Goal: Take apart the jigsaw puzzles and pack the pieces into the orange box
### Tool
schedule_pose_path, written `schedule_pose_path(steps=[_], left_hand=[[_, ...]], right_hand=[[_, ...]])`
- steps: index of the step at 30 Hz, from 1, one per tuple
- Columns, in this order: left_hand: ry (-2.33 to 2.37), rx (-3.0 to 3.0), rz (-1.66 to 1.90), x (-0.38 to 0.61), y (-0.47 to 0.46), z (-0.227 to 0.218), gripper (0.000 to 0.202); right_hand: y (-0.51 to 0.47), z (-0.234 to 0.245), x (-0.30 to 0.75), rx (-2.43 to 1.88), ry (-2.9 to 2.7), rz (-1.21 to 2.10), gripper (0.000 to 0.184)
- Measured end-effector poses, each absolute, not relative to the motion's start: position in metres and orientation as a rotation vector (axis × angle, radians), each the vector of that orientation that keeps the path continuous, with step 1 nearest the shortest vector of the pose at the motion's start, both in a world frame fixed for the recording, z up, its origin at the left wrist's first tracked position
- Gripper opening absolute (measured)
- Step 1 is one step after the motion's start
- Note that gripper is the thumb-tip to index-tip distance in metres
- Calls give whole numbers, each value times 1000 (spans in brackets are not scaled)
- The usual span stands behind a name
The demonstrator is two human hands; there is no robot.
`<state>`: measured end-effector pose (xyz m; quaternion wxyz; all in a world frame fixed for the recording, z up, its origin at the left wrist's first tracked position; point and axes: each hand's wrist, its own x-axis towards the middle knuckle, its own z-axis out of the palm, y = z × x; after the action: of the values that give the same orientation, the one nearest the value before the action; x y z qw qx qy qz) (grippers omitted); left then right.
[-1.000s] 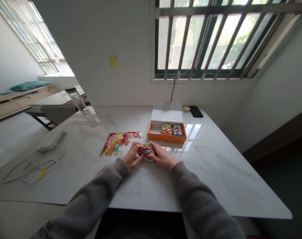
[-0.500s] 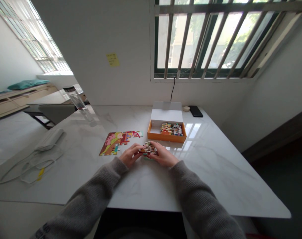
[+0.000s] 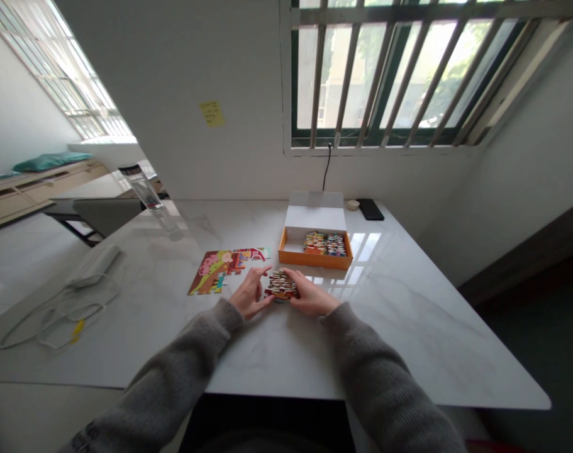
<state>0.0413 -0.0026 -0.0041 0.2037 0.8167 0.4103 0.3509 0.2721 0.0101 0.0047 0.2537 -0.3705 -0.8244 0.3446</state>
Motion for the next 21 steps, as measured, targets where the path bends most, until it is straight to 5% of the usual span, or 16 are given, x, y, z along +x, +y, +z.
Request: schedule_pose_path(steps=[14, 21], left_hand=[[1362, 2469, 675, 63, -8, -13, 90], [1390, 2457, 685, 65, -8, -12, 87]], right_hand=[[-4, 13, 251, -1053, -2243, 871, 88], [-6, 12, 241, -1268, -2293, 548, 71]])
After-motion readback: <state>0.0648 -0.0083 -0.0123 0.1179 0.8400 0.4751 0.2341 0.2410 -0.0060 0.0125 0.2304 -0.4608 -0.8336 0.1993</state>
